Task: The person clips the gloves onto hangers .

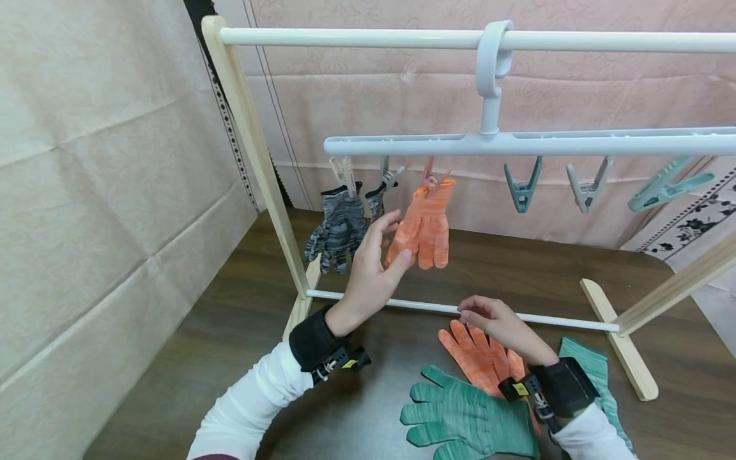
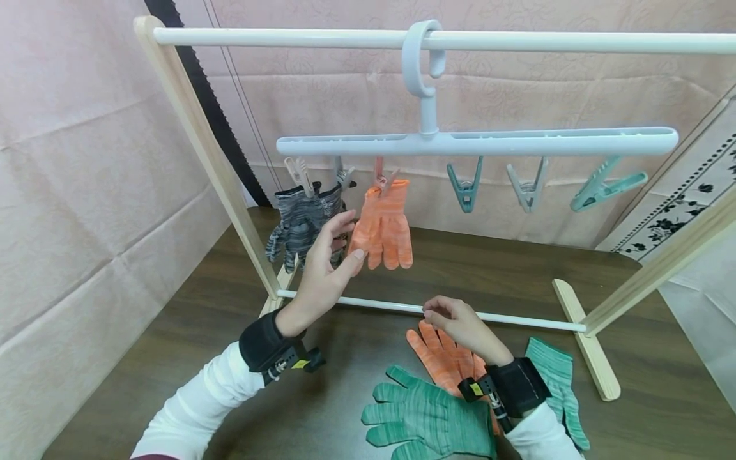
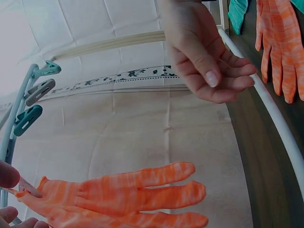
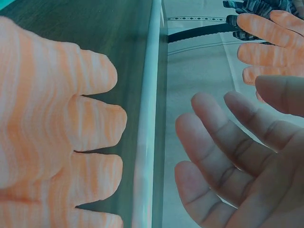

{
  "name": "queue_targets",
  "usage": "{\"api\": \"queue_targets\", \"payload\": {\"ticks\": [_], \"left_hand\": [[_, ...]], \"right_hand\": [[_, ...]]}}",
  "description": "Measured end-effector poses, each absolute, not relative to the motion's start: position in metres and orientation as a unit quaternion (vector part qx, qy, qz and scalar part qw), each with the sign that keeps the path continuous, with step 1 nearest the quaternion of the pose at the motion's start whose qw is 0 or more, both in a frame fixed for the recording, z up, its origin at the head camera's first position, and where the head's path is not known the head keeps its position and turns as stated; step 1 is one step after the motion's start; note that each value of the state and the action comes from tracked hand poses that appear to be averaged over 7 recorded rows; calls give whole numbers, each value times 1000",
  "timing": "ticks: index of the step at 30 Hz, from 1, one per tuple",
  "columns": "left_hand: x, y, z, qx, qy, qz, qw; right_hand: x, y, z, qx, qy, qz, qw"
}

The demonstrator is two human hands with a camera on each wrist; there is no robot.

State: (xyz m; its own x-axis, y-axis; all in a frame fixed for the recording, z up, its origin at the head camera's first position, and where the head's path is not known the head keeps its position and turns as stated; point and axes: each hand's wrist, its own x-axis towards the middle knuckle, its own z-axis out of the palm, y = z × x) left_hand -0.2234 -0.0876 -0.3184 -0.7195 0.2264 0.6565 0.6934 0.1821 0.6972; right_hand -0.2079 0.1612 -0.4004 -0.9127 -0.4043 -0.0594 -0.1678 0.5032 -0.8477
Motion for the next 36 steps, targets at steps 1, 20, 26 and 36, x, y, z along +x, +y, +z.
{"api": "queue_targets", "payload": {"ticks": [1,20,26,36], "left_hand": [[-223,-87,-318,-315,-736,-560,214],[-221,-70,-299,-364,-715,-556,216],[-222,-64,-297,-369,-710,-567,197],[-222,-58,-294,-377,-719,-552,189]], "right_hand": [[-208,162,-401,-166,858,-470,127],[-209,168,-410,-168,855,-470,138],[-208,170,-411,-165,864,-456,137],[-208,172,-413,-167,868,-445,146]]}}
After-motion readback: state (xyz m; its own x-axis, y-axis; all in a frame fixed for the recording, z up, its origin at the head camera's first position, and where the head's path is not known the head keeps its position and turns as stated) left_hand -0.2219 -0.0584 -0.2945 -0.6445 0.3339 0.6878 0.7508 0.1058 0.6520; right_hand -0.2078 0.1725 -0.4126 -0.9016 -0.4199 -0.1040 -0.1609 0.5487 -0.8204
